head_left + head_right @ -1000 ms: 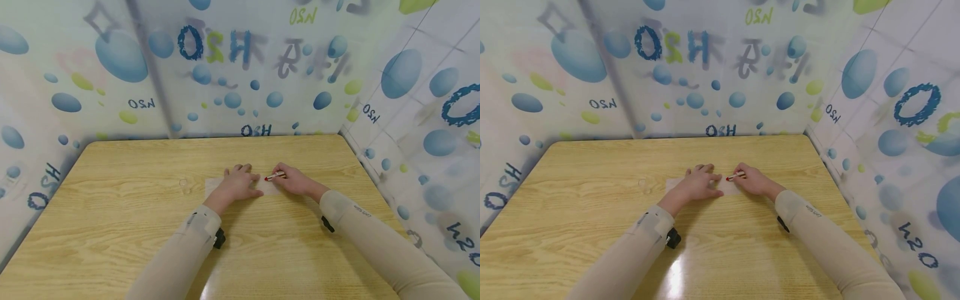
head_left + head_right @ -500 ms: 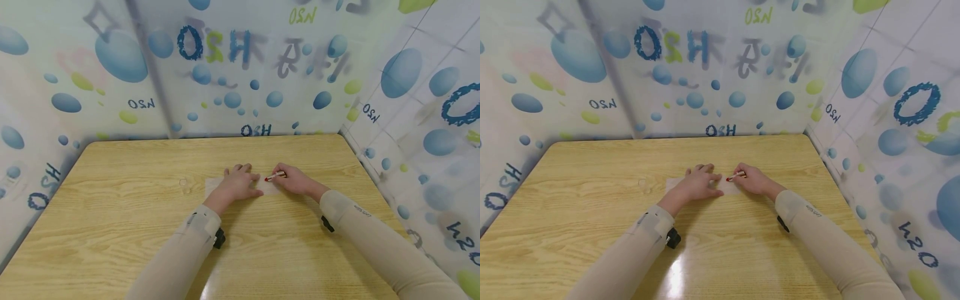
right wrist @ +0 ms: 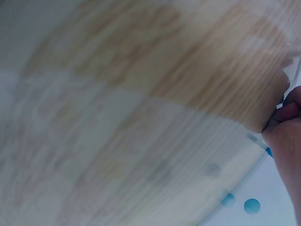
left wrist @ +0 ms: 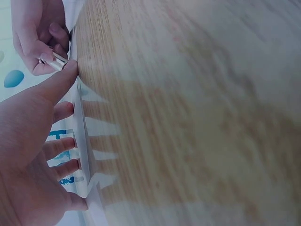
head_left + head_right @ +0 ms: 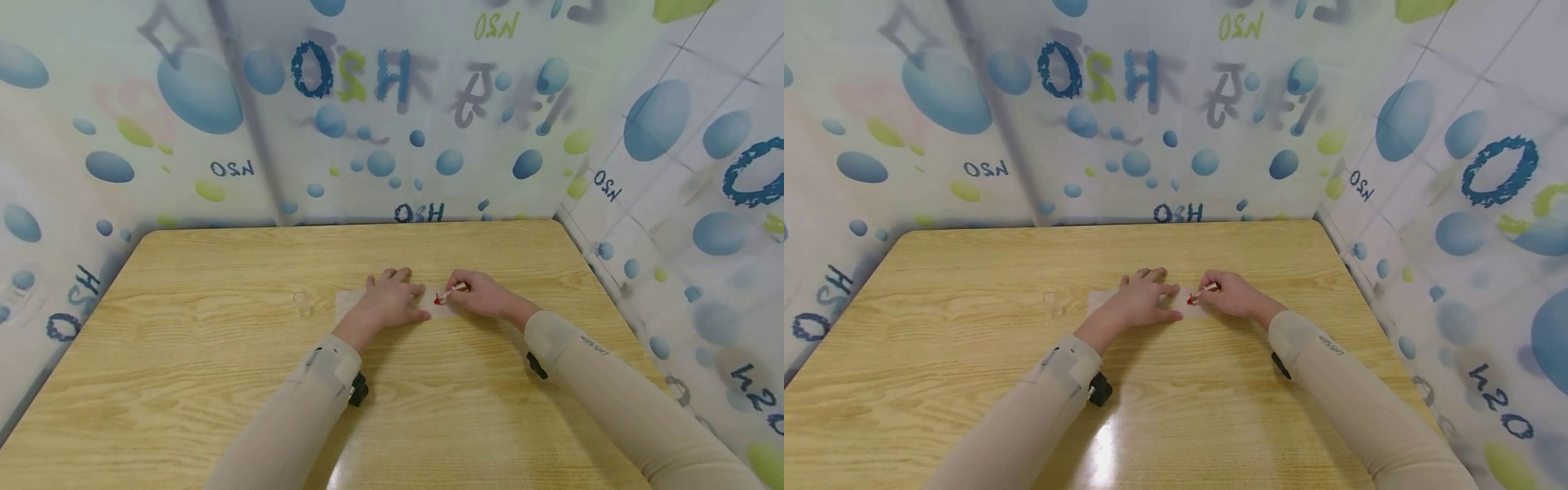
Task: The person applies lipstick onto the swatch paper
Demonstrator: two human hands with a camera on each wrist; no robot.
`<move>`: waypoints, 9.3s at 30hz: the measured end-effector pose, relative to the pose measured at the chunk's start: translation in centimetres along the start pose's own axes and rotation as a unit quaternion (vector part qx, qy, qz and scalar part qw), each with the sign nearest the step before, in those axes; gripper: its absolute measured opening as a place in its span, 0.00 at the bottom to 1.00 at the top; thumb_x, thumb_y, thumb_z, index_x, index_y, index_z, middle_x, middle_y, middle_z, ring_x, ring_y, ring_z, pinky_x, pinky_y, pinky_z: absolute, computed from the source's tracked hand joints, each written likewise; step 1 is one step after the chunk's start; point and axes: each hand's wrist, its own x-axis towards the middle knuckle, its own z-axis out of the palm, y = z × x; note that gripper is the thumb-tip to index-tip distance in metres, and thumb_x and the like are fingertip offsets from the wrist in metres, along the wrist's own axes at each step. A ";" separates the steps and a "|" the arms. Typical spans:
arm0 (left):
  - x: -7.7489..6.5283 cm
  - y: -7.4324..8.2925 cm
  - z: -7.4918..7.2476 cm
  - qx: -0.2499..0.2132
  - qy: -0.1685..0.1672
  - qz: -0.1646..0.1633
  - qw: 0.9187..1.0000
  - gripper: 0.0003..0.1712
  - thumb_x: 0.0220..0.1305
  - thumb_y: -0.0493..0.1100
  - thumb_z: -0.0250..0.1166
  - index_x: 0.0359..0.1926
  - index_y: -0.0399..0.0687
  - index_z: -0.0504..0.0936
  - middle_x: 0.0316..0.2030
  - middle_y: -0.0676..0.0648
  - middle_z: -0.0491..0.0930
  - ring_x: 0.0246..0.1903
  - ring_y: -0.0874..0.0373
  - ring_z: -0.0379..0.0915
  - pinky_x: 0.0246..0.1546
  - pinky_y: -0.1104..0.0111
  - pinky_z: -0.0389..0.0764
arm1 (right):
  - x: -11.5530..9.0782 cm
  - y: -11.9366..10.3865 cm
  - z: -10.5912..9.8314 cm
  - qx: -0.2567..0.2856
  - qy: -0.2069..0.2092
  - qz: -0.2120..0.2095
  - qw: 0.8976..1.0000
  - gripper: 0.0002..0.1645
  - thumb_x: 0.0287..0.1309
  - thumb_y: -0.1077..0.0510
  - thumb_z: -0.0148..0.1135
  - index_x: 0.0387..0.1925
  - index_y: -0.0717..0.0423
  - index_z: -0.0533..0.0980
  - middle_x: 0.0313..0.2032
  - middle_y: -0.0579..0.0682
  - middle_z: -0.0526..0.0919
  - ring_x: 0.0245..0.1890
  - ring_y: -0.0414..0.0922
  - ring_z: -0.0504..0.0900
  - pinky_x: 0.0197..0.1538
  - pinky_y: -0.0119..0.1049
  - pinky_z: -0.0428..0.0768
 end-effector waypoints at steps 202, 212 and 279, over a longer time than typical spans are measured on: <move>-4.5 -5.6 -2.0 -0.008 0.017 0.012 1.000 0.35 0.72 0.62 0.69 0.73 0.52 0.78 0.81 0.41 0.64 0.81 0.37 0.56 0.79 0.35 0.58 | 2.6 -8.2 4.2 -0.067 0.041 -0.015 0.997 0.12 0.76 0.47 0.64 0.46 0.50 0.82 0.47 0.49 0.88 0.44 0.46 0.81 0.52 0.42 0.83; -5.0 -6.5 -3.4 0.003 0.032 0.028 0.999 0.37 0.74 0.60 0.68 0.74 0.46 0.76 0.79 0.36 0.65 0.79 0.34 0.61 0.80 0.42 0.63 | 2.7 -9.1 3.2 -0.059 0.035 -0.033 0.997 0.15 0.77 0.47 0.61 0.52 0.51 0.83 0.54 0.53 0.88 0.54 0.49 0.87 0.58 0.49 0.86; -15.2 -4.9 -0.4 -0.030 -0.034 -0.048 0.998 0.53 0.75 0.69 0.59 0.84 0.40 0.55 0.85 0.33 0.42 0.85 0.32 0.38 0.76 0.24 0.47 | 4.9 -13.4 8.4 -0.107 0.020 -0.078 0.991 0.14 0.74 0.46 0.67 0.49 0.49 0.85 0.42 0.46 0.86 0.35 0.42 0.79 0.43 0.38 0.80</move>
